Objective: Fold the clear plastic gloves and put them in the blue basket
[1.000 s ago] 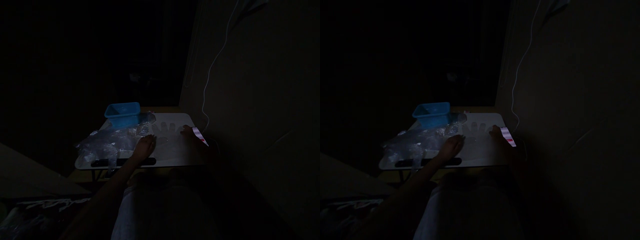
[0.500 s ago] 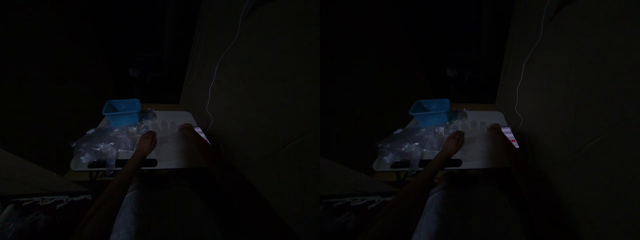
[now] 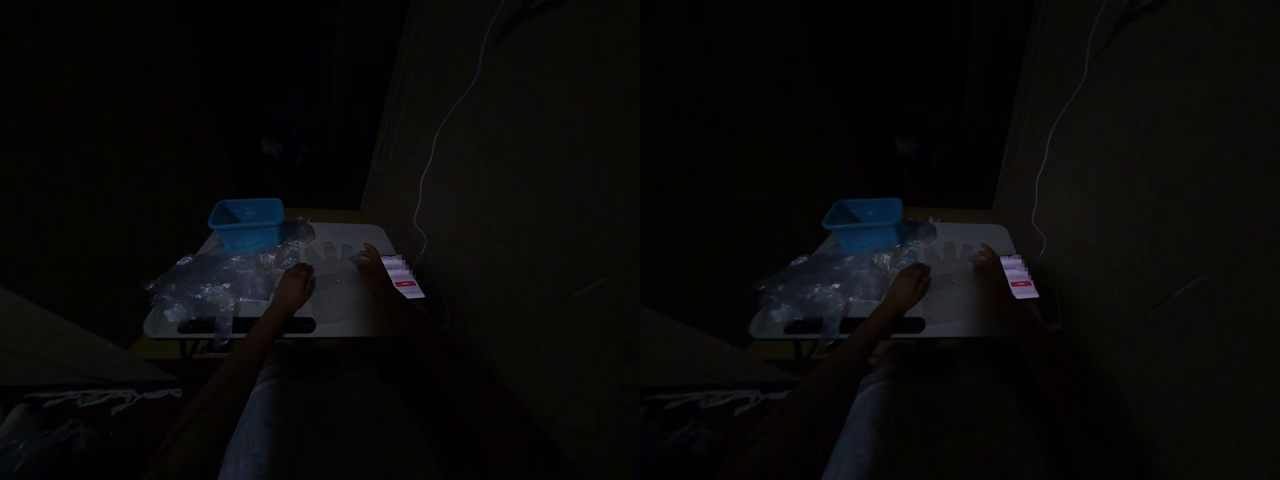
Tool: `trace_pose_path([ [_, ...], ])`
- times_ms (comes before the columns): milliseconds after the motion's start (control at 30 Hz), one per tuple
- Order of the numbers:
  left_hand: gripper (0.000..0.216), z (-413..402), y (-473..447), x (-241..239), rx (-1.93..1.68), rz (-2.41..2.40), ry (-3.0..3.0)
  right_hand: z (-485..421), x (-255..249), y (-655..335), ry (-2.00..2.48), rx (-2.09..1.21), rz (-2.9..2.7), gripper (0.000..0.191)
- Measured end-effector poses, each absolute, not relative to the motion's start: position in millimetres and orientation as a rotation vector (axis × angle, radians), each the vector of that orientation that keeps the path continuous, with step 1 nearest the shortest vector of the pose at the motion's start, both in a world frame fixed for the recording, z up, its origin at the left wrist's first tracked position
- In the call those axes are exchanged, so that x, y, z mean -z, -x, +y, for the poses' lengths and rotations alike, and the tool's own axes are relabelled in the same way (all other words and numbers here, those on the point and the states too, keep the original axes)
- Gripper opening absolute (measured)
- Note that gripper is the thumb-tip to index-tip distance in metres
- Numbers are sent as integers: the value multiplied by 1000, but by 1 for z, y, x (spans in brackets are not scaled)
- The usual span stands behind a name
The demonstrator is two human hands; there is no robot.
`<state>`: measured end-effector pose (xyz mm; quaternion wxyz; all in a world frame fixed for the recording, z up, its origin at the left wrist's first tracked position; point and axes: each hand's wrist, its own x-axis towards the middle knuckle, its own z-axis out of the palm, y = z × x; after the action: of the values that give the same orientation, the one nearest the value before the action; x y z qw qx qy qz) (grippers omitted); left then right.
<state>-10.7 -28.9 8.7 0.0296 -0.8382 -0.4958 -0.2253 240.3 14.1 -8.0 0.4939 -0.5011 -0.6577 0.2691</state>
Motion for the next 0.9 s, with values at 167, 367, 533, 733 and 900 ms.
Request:
trace_pose_path([
  [167, 32, -29, 11, -8, 700, -1549, 2588, 1, 7, -230, 1172, -667, -1611, 67],
  [367, 31, -29, 11, -9, 702, -1545, 2589, 5, 13, -225, 1165, -698, -1659, 60],
  [533, 35, -32, 10, -10, 646, -1579, 2572, 6, 13, -222, 1174, -702, -1670, 56],
  [733, 39, -33, 11, -9, 493, -1556, 2634, 3, 11, -220, 1198, -614, -1687, 59],
  [900, 40, -33, 10, -9, 437, -1586, 2631, -2, 7, -220, 1199, -613, -1787, 60],
])
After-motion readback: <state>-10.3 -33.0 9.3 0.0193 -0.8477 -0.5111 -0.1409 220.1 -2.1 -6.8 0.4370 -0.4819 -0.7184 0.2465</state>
